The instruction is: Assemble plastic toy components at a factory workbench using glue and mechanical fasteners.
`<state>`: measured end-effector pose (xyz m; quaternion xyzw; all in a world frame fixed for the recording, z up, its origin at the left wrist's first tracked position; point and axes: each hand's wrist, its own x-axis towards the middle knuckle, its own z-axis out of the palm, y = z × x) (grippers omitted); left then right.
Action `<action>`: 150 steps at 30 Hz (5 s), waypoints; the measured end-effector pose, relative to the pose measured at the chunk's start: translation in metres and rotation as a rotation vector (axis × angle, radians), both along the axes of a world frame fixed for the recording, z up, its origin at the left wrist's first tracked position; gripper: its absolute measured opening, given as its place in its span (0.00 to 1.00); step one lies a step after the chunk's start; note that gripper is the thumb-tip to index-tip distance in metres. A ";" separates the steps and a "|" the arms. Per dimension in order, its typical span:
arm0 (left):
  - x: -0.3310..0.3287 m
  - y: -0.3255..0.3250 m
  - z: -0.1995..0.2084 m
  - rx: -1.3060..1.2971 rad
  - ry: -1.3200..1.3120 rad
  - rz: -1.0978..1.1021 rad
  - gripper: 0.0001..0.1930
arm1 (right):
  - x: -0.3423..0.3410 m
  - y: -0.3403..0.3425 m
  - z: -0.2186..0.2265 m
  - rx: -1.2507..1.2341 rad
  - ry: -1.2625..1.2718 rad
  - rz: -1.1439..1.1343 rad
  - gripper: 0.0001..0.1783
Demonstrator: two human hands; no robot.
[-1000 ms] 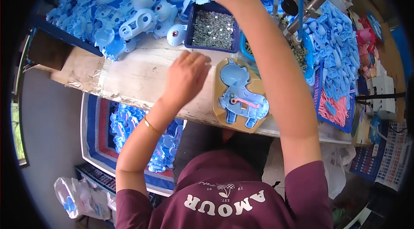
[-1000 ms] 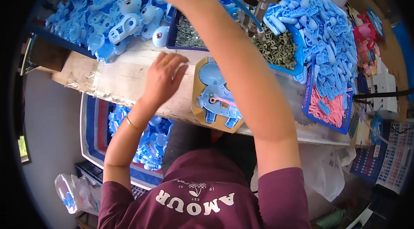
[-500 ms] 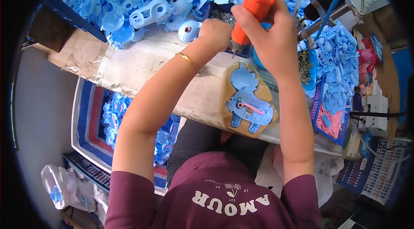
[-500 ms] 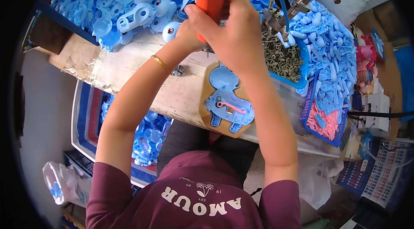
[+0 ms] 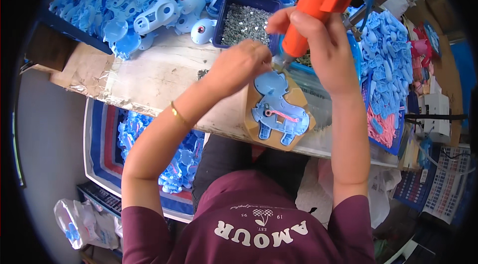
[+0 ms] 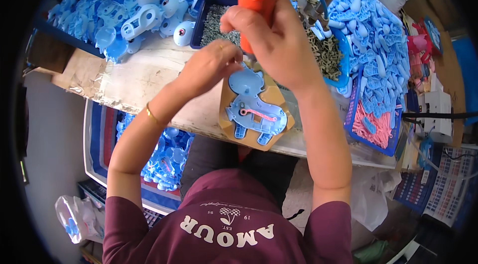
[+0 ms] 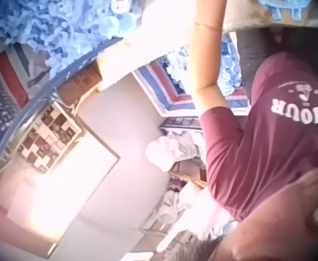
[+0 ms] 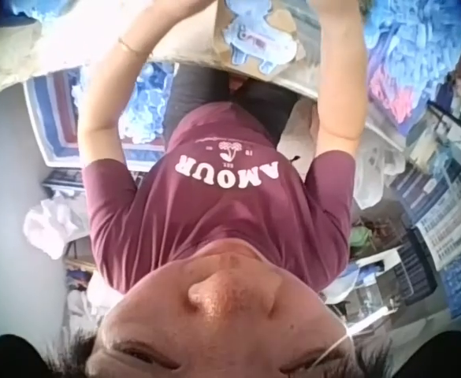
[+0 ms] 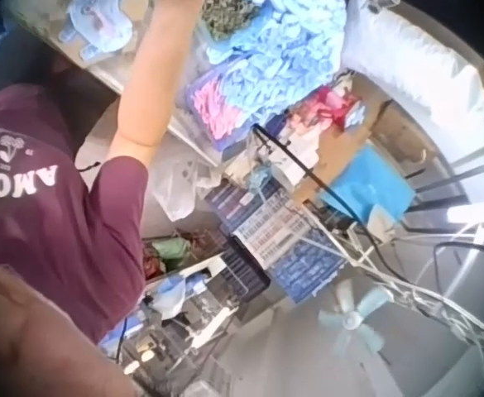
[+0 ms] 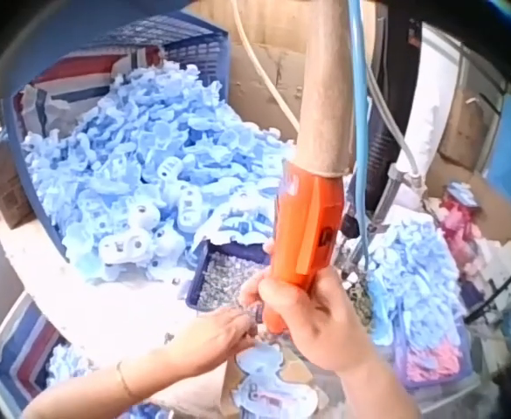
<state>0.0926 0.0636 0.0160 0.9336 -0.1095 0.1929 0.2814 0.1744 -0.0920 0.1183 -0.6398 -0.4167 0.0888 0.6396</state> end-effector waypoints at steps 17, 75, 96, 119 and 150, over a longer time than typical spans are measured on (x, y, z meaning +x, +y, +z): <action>-0.036 -0.056 0.002 -0.141 0.049 -0.204 0.12 | -0.037 -0.027 -0.006 0.053 0.127 0.035 0.17; -0.110 -0.081 -0.029 0.073 0.014 0.092 0.23 | 0.064 -0.035 0.113 -0.009 -0.390 -0.104 0.43; -0.108 -0.086 -0.040 0.167 0.074 0.096 0.24 | -0.047 -0.012 0.043 0.265 0.195 -0.081 0.36; -0.151 -0.005 0.096 -0.272 0.372 -0.186 0.05 | 0.179 -0.185 0.034 -0.423 -0.391 -0.512 0.15; -0.069 -0.113 0.010 -0.048 -0.192 -0.232 0.23 | 0.064 -0.152 -0.054 -0.628 0.389 0.143 0.14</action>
